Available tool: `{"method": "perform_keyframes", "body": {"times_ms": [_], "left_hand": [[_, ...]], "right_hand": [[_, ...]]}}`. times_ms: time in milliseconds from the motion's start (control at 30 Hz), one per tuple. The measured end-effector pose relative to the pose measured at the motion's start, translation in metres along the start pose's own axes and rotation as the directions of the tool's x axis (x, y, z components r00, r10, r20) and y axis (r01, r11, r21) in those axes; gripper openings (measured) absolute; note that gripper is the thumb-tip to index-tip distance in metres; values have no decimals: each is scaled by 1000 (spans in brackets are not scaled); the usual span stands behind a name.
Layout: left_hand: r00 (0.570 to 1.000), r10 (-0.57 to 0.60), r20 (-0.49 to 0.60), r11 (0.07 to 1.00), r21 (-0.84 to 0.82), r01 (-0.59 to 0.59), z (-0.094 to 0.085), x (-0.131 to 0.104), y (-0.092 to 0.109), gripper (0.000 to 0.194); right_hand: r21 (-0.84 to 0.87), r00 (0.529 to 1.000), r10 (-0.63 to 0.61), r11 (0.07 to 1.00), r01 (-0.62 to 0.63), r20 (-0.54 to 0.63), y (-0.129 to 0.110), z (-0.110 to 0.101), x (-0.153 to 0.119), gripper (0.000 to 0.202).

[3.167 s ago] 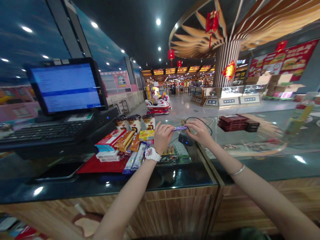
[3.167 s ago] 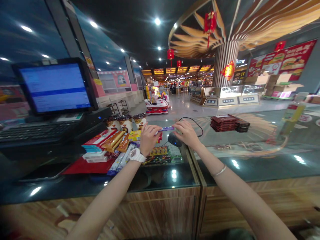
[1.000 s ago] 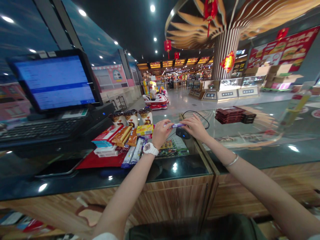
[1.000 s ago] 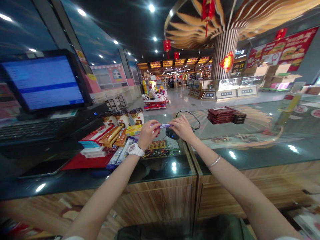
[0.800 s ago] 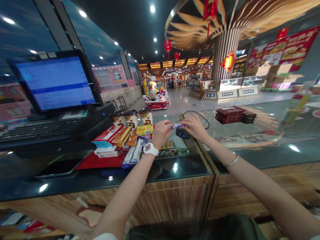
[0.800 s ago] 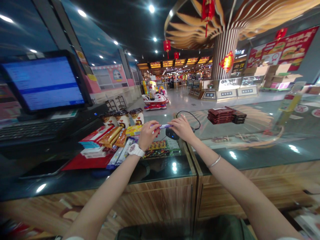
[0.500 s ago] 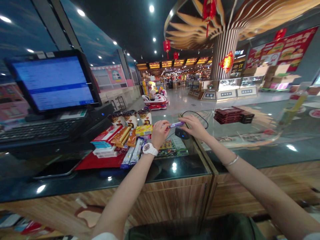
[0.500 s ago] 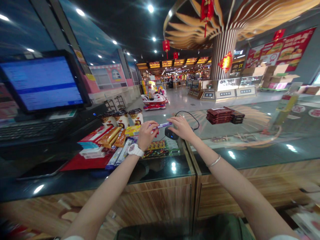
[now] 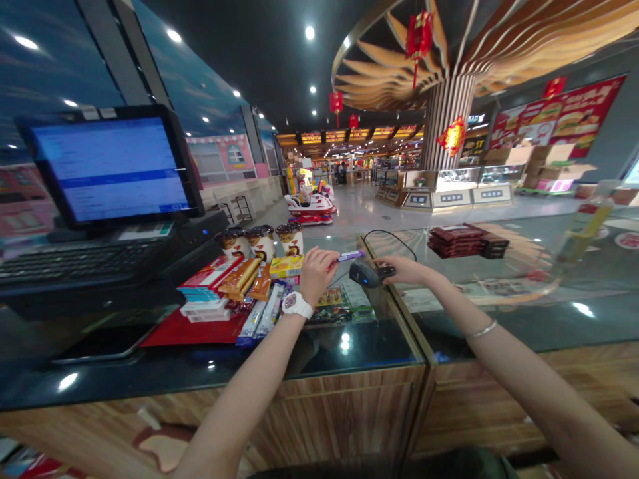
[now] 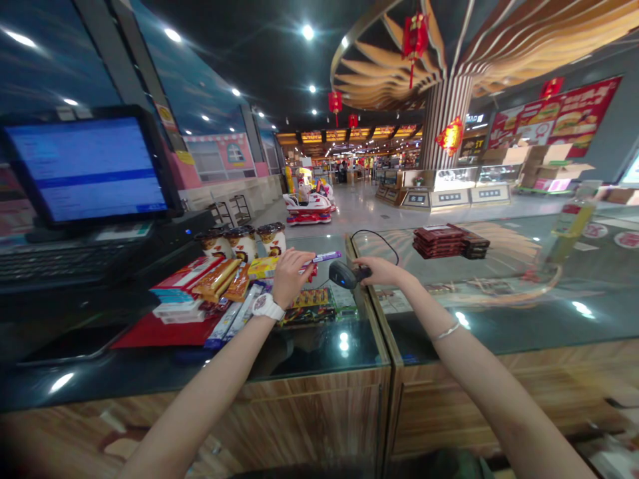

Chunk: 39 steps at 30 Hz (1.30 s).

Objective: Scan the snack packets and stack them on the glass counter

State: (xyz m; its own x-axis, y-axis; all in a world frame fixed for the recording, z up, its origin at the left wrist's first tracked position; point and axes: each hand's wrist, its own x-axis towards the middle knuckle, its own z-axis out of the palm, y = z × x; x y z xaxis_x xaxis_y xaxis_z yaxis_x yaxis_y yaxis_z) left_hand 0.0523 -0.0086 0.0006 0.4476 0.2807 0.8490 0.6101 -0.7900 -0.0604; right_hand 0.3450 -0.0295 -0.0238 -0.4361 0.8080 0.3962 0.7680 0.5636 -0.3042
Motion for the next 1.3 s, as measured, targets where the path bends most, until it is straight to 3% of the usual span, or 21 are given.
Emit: {"method": "perform_keyframes", "body": {"times_ms": [267,633,800,1033,1300], "left_hand": [[1000,7,1,999,32,-7,0,1,-2,13],[1000,-9,-25,998,56,10,0,-1,-4,12],[997,-67,-36,992,105,71,-5,2,-4,12],[980,-173,-94,968,170,187,-10,4,-12,12],[979,-193,-65,962,183,202,-10,3,-13,11]], "right_hand": [[-185,995,90,980,-79,53,-6,13,-1,53],[-265,995,93,961,-81,34,-11,14,-4,56],[-328,1000,23,945,-21,3,-22,7,-9,55],[-245,962,-185,960,134,-201,-42,0,-13,58],[-45,868,-161,986,158,-470,-62,-9,-15,47]]}}
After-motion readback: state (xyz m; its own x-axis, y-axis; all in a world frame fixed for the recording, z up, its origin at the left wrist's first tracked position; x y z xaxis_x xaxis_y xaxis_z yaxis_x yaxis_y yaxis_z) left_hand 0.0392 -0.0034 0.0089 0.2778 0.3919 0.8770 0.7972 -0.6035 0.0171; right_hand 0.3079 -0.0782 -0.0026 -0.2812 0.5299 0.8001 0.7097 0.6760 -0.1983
